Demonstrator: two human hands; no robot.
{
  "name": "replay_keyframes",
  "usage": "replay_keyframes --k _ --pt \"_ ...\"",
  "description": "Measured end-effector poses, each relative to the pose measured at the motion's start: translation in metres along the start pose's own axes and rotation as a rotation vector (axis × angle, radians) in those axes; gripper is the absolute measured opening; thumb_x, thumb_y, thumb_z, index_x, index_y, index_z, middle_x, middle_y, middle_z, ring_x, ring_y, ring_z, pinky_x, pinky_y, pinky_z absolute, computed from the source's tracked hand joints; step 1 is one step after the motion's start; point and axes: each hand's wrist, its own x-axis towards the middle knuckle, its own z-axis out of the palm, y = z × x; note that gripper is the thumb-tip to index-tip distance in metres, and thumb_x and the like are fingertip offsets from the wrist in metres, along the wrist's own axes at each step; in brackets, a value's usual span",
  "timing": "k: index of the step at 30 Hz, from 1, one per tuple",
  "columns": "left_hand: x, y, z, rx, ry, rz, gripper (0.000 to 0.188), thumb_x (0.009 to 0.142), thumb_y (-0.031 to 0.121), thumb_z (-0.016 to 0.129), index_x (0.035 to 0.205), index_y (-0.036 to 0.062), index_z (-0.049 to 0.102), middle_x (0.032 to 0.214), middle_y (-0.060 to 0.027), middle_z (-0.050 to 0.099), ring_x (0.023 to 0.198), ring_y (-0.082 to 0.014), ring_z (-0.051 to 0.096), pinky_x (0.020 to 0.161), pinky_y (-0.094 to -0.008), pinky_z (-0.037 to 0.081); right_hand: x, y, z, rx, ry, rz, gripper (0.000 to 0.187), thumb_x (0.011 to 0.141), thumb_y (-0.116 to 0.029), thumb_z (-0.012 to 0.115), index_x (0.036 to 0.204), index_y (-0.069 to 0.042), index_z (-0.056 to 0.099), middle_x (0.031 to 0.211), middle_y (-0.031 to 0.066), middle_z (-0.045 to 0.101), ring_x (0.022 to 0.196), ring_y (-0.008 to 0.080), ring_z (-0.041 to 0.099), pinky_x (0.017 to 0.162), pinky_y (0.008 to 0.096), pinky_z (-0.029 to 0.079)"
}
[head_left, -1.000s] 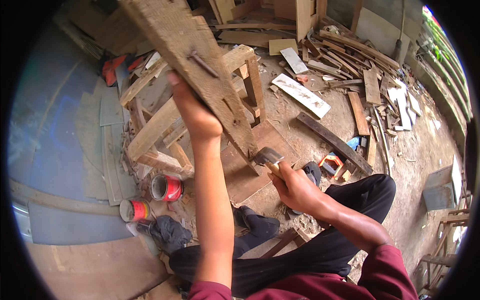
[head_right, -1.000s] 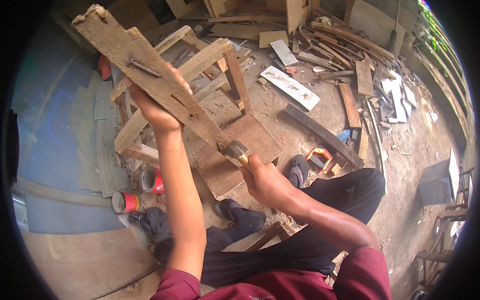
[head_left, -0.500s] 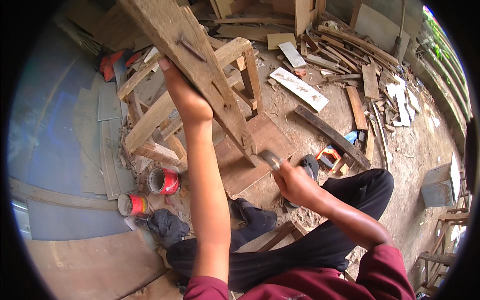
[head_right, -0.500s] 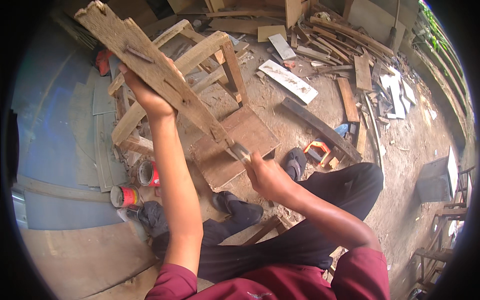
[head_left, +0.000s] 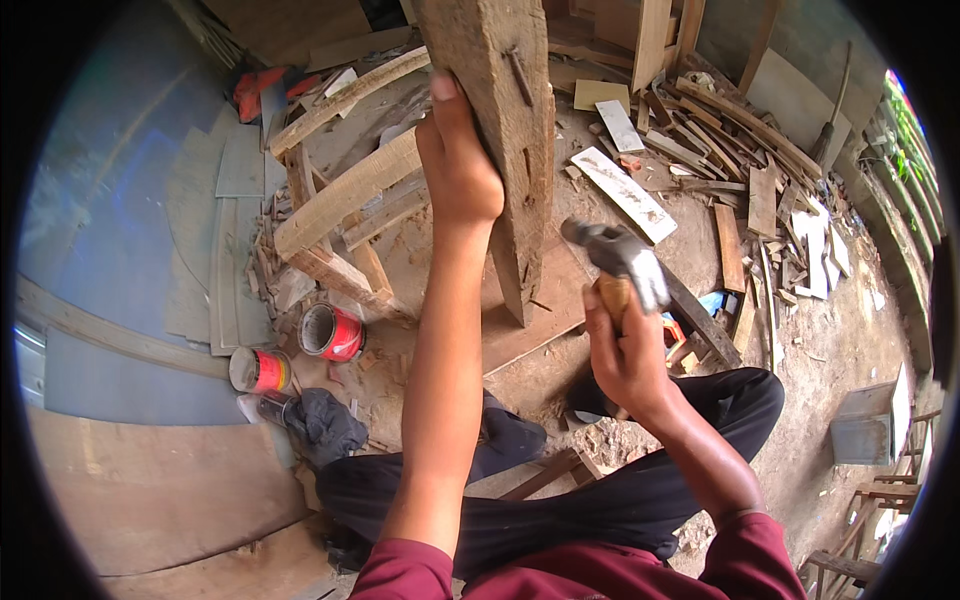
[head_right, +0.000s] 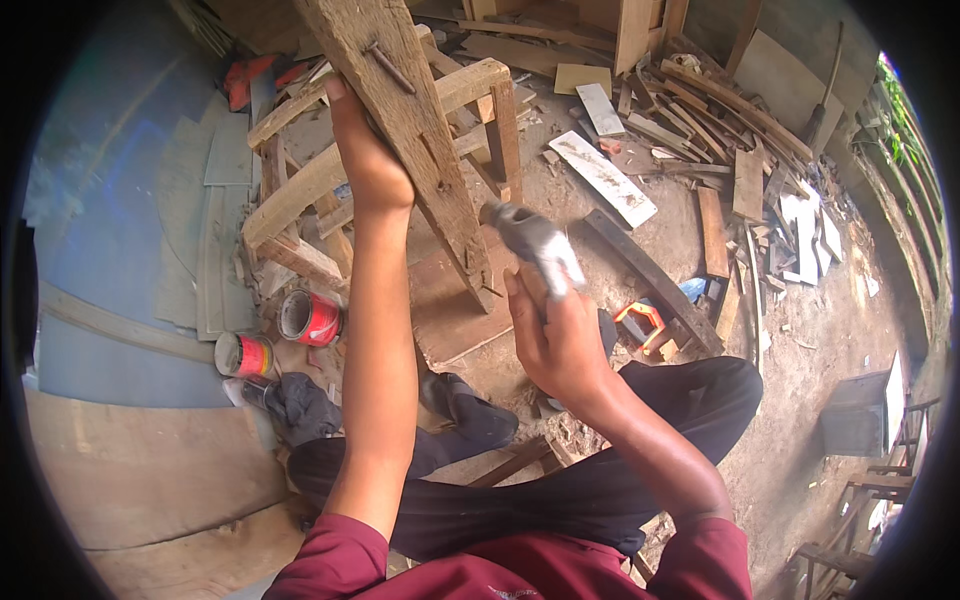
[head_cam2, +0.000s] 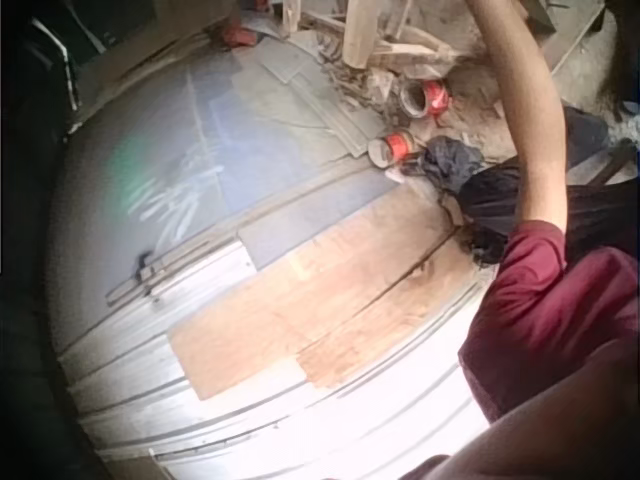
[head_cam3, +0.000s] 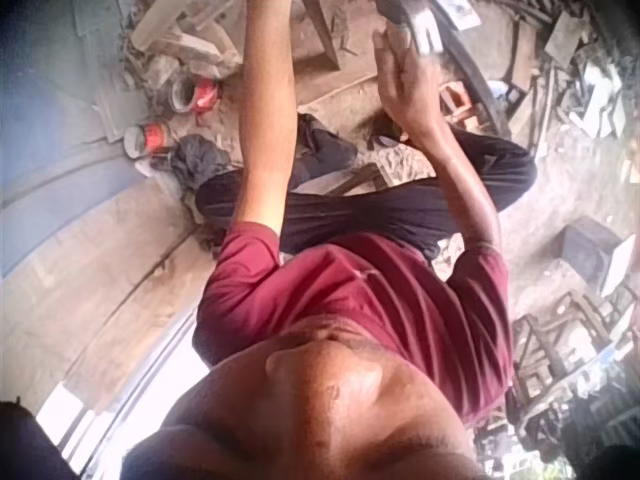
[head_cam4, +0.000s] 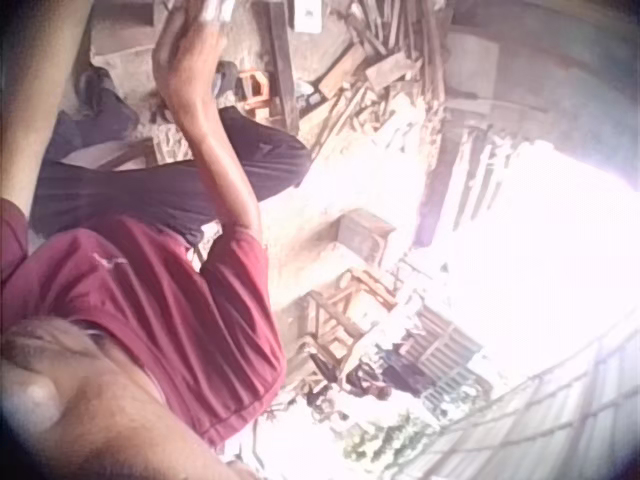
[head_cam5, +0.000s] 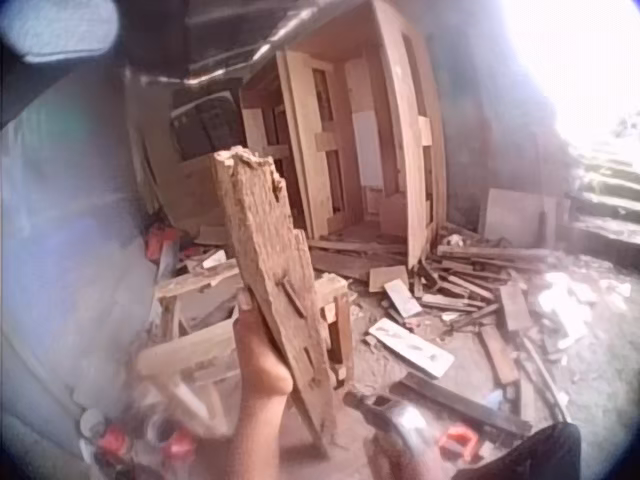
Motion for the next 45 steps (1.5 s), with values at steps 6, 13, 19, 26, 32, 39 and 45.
replay_keyframes --k 6,13,19,26,32,39,45 --pt "0.0 0.002 -0.001 -0.255 -0.101 -0.156 0.059 0.104 0.058 0.03 0.117 0.0068 0.057 0.099 -0.0044 0.062 0.088 -0.0141 0.06 0.076 -0.0291 0.049 -0.03 0.065 0.011 -0.137 -0.233 0.198 0.012 0.098 -0.008 0.055 0.102 0.003 0.054 0.064 0.0211 0.055 0.057 0.033 0.058 0.05 0.0417 0.042" --pt "0.01 -0.016 -0.007 -0.102 -0.025 -0.072 0.062 0.104 0.058 0.029 0.108 0.0043 0.06 0.089 -0.0055 0.064 0.078 -0.0134 0.059 0.069 -0.0297 0.049 -0.024 0.047 0.02 -0.117 -0.016 -0.011 0.009 0.099 -0.007 0.053 0.104 0.001 0.053 0.063 0.0122 0.056 0.053 0.0228 0.056 0.05 0.0366 0.044" --pt "0.009 -0.012 0.001 -0.24 0.099 -0.082 0.068 0.106 0.053 0.032 0.084 -0.0007 0.067 0.071 -0.0054 0.065 0.065 -0.0115 0.056 0.062 -0.0278 0.045 -0.017 0.028 0.014 -0.13 0.042 -0.023 0.022 0.096 -0.006 0.056 0.116 0.004 0.058 0.068 0.0195 0.062 0.064 0.036 0.068 0.059 0.0383 0.053" --pt "0.006 -0.014 -0.001 -0.213 0.117 -0.065 0.07 0.105 0.056 0.034 0.085 -0.0016 0.068 0.073 -0.005 0.065 0.065 -0.0108 0.055 0.062 -0.0291 0.044 -0.024 0.043 0.018 -0.183 -0.122 0.288 0.025 0.096 -0.016 0.062 0.079 0.002 0.058 0.055 0.0191 0.056 0.044 0.0262 0.056 0.043 0.0407 0.038" --pt "0.012 -0.015 -0.006 -0.16 0.042 -0.059 0.067 0.104 0.058 0.03 0.098 0.0006 0.064 0.084 -0.0062 0.066 0.076 -0.0128 0.059 0.071 -0.0306 0.048 -0.046 0.069 0.029 -0.216 -0.176 0.23 0.019 0.098 -0.016 0.059 0.095 0.002 0.055 0.063 0.0175 0.053 0.055 0.0189 0.053 0.051 0.0359 0.039" --pt "0.009 -0.001 -0.043 -0.024 0.242 0.067 0.072 0.098 0.069 0.026 0.114 0.0067 0.057 0.094 -0.0087 0.062 0.087 -0.0169 0.063 0.073 -0.0348 0.056 -0.087 0.046 0.013 0.146 -0.009 0.418 0.016 0.103 -0.019 0.055 0.092 -0.007 0.051 0.064 -0.0048 0.047 0.051 0.0025 0.041 0.044 0.0218 0.033" --pt "-0.057 0.023 -0.13 -0.216 0.7 -0.072 0.09 0.09 0.08 0.019 0.11 -0.0013 0.051 0.091 -0.0106 0.052 0.076 -0.0218 0.053 0.069 -0.0383 0.05 -0.145 0.093 0.024 0.52 0.11 0.83 0.023 0.102 -0.029 0.057 0.093 -0.011 0.047 0.062 -0.0048 0.043 0.042 0.0039 0.039 0.035 0.0217 0.03"
